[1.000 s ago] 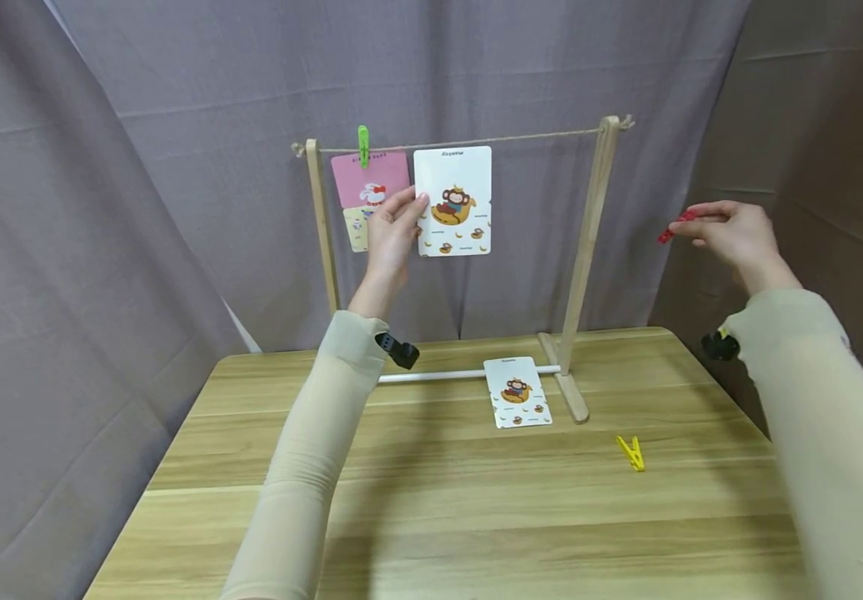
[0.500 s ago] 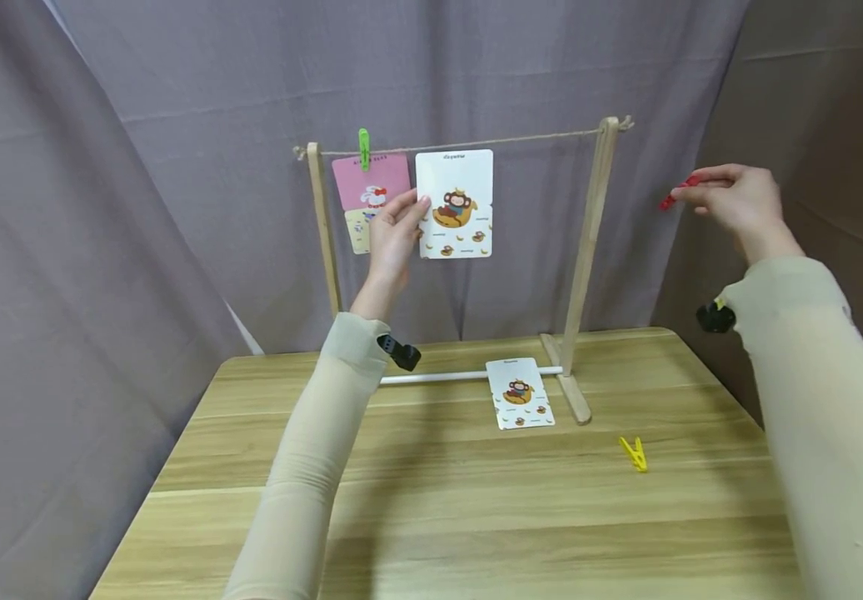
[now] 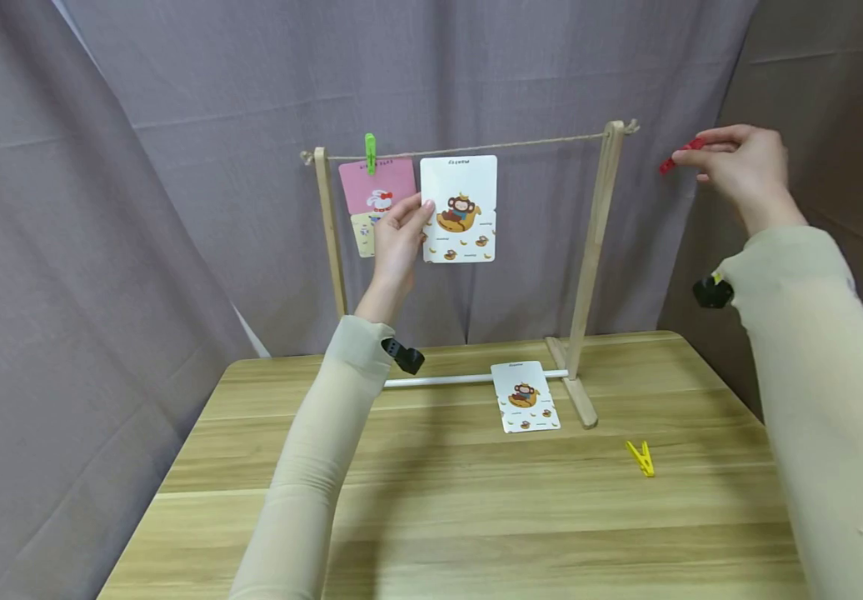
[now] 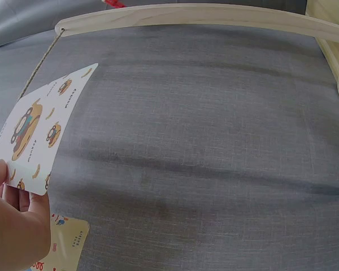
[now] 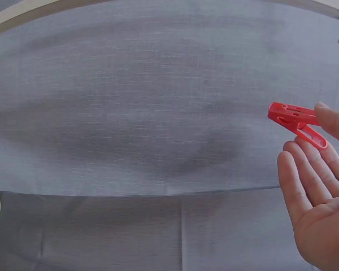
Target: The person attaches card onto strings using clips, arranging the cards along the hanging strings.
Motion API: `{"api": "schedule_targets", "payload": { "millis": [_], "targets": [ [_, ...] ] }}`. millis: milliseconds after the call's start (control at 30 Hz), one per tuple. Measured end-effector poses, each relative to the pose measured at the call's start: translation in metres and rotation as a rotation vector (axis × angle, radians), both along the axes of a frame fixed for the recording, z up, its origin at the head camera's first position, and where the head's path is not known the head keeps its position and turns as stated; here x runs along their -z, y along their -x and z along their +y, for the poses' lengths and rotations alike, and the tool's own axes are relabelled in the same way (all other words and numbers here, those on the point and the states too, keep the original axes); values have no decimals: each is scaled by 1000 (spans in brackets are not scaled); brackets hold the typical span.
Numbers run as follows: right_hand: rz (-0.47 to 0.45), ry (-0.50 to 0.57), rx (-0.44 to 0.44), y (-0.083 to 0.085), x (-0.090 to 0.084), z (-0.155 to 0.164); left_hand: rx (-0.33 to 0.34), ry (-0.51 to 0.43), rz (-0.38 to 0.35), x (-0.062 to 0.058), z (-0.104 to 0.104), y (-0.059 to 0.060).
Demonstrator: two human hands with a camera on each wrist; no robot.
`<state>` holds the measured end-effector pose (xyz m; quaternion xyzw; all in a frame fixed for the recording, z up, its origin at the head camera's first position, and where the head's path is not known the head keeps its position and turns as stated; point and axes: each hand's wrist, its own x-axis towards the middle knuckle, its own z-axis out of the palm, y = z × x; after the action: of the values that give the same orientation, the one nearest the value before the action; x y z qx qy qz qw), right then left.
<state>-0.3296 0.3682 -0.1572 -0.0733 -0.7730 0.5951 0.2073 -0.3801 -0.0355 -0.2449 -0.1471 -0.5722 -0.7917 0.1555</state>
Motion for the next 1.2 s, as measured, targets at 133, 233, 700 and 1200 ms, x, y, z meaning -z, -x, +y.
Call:
{"api": "schedule_targets", "payload": {
  "millis": [133, 233, 700, 1200],
  "targets": [
    [12, 13, 4, 0, -7, -6, -3, 3, 6, 0, 0, 0],
    [37, 24, -1, 1, -14, -9, -5, 7, 16, 0, 0, 1],
    [158, 38, -13, 5, -40, -35, 3, 24, 10, 4, 3, 4],
    [302, 67, -79, 14, -62, -77, 9, 10, 31, 3, 4, 7]
  ]
}}
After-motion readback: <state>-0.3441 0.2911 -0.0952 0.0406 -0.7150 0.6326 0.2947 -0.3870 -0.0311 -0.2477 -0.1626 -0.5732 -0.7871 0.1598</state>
